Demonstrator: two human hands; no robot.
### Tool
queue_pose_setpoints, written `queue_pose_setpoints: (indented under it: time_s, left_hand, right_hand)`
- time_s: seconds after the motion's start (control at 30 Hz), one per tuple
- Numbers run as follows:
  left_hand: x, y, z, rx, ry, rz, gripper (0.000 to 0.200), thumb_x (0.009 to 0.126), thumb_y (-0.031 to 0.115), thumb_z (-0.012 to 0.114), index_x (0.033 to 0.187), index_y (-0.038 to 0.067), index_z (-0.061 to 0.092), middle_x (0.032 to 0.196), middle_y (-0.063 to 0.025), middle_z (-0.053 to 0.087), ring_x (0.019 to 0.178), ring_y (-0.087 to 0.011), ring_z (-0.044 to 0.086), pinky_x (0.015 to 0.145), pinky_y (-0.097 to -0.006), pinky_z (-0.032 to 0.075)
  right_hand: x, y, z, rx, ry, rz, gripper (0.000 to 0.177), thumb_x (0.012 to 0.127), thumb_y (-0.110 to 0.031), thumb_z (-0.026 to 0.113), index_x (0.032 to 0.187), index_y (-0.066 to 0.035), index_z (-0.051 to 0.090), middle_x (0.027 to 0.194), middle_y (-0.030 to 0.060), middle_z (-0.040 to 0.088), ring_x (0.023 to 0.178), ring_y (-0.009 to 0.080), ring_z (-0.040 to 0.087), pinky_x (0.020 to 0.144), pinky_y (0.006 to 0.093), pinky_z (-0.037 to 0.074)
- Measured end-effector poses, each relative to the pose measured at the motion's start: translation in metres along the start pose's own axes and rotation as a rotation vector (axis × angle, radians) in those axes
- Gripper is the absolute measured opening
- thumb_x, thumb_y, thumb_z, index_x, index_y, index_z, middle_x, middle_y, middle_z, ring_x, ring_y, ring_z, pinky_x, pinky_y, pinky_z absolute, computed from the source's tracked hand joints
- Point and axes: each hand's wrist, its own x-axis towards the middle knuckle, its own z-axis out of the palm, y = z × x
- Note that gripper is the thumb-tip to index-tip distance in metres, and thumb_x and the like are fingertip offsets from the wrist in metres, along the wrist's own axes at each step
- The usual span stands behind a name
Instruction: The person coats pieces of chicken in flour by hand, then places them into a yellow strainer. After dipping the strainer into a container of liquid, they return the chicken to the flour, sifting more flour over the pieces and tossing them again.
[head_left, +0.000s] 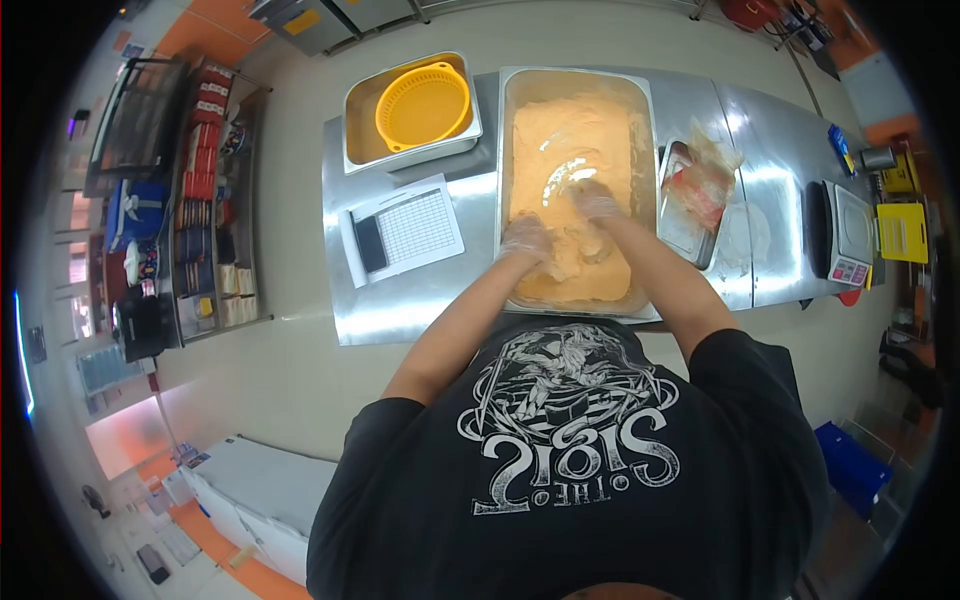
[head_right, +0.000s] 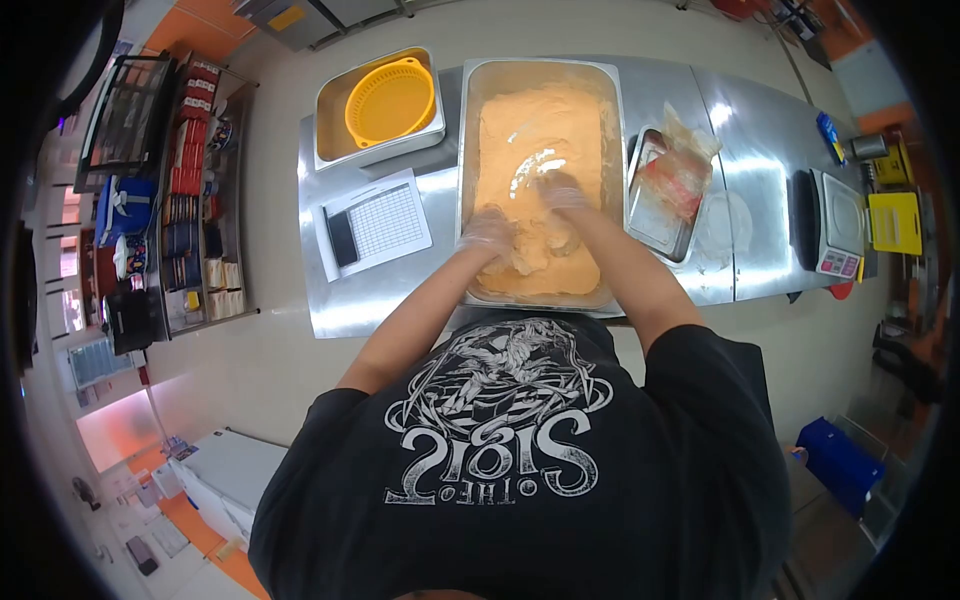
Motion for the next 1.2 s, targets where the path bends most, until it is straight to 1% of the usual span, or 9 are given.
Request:
queue_pose_setpoints:
  time_s: [0.13,0.23,0.33,0.57,0.7,0.87,0.93,1.03,1.2]
  left_hand:
    - [-0.004,0.006,-0.017,0.039,0.016,0.032,0.039,0.100,0.033,0.050,0.112,0.002,0.071,0.117,-0.0281,0.065,0.116,-0.0389,0.062,0.100,-0.0437,0.049]
    - [-0.004,0.003,-0.022,0.088,-0.069,0.100,0.036,0.098,0.030,0.052,0.112,0.002,0.070,0.119,-0.0289,0.064,0.116,-0.0386,0.062,0.100,-0.0439,0.049]
    - [-0.011,0.003,-0.018,-0.064,-0.042,-0.011,0.034,0.097,0.026,0.053,0.116,0.005,0.070,0.124,-0.0287,0.062,0.119,-0.0370,0.061,0.100,-0.0431,0.049]
    - [-0.013,0.020,0.006,0.025,-0.311,-0.030,0.053,0.100,0.043,0.046,0.129,0.002,0.063,0.135,-0.0237,0.059,0.129,-0.0341,0.055,0.108,-0.0411,0.043]
    - [0.017,-0.010,0.072,-0.194,-0.475,-0.129,0.070,0.101,0.056,0.035,0.145,0.004,0.049,0.149,-0.0244,0.047,0.140,-0.0362,0.044,0.116,-0.0424,0.032]
    - [-0.027,0.022,0.027,-0.583,-0.422,-0.354,0.083,0.100,0.067,0.027,0.153,0.005,0.037,0.159,-0.0240,0.033,0.150,-0.0372,0.027,0.122,-0.0424,0.018]
    - [0.002,0.005,0.083,-0.745,-0.318,-0.516,0.078,0.101,0.063,0.030,0.150,0.004,0.042,0.156,-0.0240,0.039,0.146,-0.0368,0.034,0.119,-0.0430,0.025]
    - [-0.010,0.023,0.038,-0.677,-0.274,-0.422,0.060,0.101,0.049,0.040,0.142,0.006,0.054,0.142,-0.0236,0.054,0.133,-0.0345,0.051,0.108,-0.0424,0.041]
    - [0.016,0.012,0.033,-0.092,-0.291,-0.130,0.042,0.099,0.033,0.050,0.125,0.005,0.066,0.125,-0.0229,0.066,0.118,-0.0325,0.064,0.095,-0.0415,0.053]
  right_hand:
    - [0.001,-0.019,0.018,-0.240,-0.458,-0.460,0.057,0.096,-0.052,0.050,0.116,-0.002,0.068,0.121,0.0276,0.065,0.113,0.0396,0.063,0.096,0.0475,0.049]
    - [-0.023,-0.029,-0.010,-0.323,-0.627,-0.334,0.053,0.096,-0.048,0.050,0.115,-0.003,0.069,0.121,0.0241,0.066,0.111,0.0383,0.064,0.094,0.0463,0.050]
    - [-0.086,-0.068,-0.087,-0.306,-0.600,-0.207,0.050,0.098,-0.045,0.049,0.118,-0.004,0.068,0.121,0.0214,0.068,0.111,0.0373,0.064,0.093,0.0446,0.050]
    - [-0.088,0.038,-0.032,-0.584,-0.550,-0.120,0.061,0.097,-0.054,0.049,0.134,-0.008,0.062,0.139,0.0203,0.058,0.131,0.0334,0.053,0.107,0.0440,0.043]
    - [-0.127,0.010,-0.019,-0.041,-0.547,0.311,0.073,0.098,-0.065,0.039,0.144,-0.010,0.054,0.150,0.0203,0.048,0.139,0.0323,0.046,0.114,0.0443,0.036]
    - [-0.134,0.017,0.019,0.058,-0.394,0.141,0.084,0.095,-0.072,0.042,0.146,-0.005,0.049,0.150,0.0220,0.048,0.138,0.0345,0.046,0.112,0.0400,0.036]
    - [-0.125,-0.007,0.033,0.370,-0.288,0.502,0.085,0.094,-0.070,0.047,0.145,-0.003,0.049,0.148,0.0233,0.049,0.138,0.0345,0.046,0.110,0.0397,0.038]
    - [-0.092,0.010,0.071,0.357,-0.119,0.541,0.079,0.094,-0.064,0.053,0.140,0.001,0.053,0.134,0.0268,0.059,0.127,0.0354,0.057,0.101,0.0424,0.046]
    - [-0.077,0.025,0.044,0.123,0.029,0.220,0.067,0.088,-0.049,0.065,0.126,0.006,0.061,0.111,0.0298,0.068,0.103,0.0436,0.067,0.087,0.0476,0.053]
